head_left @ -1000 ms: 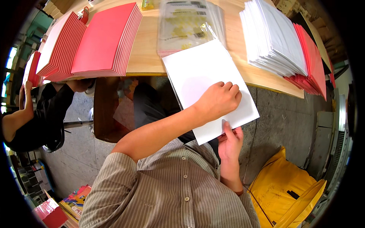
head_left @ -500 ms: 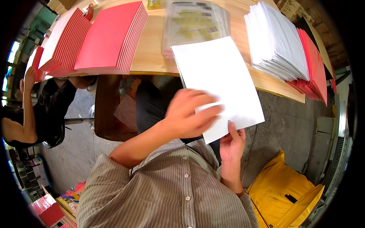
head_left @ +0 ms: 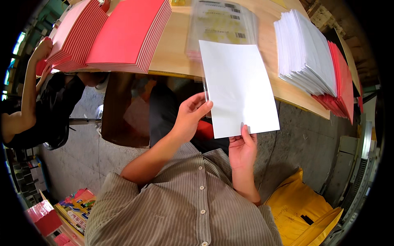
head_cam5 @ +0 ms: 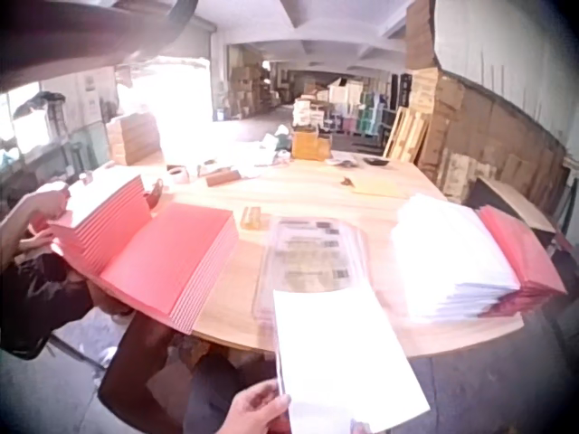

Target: The person sits at a table and repeatedly picks up red and white papers, places them into clear plastic sleeves, and stacks the finished packages. The process is repeated for multiple sheets throughout the clip.

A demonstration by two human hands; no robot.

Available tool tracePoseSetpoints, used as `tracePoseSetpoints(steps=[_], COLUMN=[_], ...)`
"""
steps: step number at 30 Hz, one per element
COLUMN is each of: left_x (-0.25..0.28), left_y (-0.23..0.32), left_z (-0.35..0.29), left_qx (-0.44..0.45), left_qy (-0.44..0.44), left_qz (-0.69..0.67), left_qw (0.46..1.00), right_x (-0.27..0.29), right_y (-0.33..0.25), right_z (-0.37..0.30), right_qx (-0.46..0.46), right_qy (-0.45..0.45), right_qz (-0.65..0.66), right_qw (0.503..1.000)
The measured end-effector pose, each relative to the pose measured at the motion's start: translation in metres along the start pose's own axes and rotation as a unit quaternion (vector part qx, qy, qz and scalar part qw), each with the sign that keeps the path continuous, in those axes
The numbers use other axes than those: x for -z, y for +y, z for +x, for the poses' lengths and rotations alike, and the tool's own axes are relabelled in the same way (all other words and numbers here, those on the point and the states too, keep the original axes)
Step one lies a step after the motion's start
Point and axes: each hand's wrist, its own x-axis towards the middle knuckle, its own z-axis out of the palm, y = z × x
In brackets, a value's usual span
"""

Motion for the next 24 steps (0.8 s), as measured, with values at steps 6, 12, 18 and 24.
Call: tracePoseSetpoints(steps=[6,12,18,24], left_x=[0.009,-0.006,-0.016,-0.013], left_y=[-0.025,-0.035,-0.059,-0.079], left_z=[-0.002,-0.002,0.018,0.023], left_qx=[-0.049,-0.067,-0.077,-0.105], left_qy=[0.043,0.067,0.112,0.119], left_qz=[0.020,0.018,-0.032,-0.055], left_qw=[0.998,0.995,0.990,0.986], right_x=[0.003,-0.005,-0.010,-0.008], right_y=[0.005,0.010,0.006,0.000], right_z=[0.005,-0.001,-0.002,-0.002], right_qx=[0.007,-0.001,-0.012,-0.019], right_qy=[0.011,0.007,-0.009,-0.007], right_qz=[0.010,-0.008,-0.025,-0.107], right_qw=[1.000,1.000,1.000,0.994])
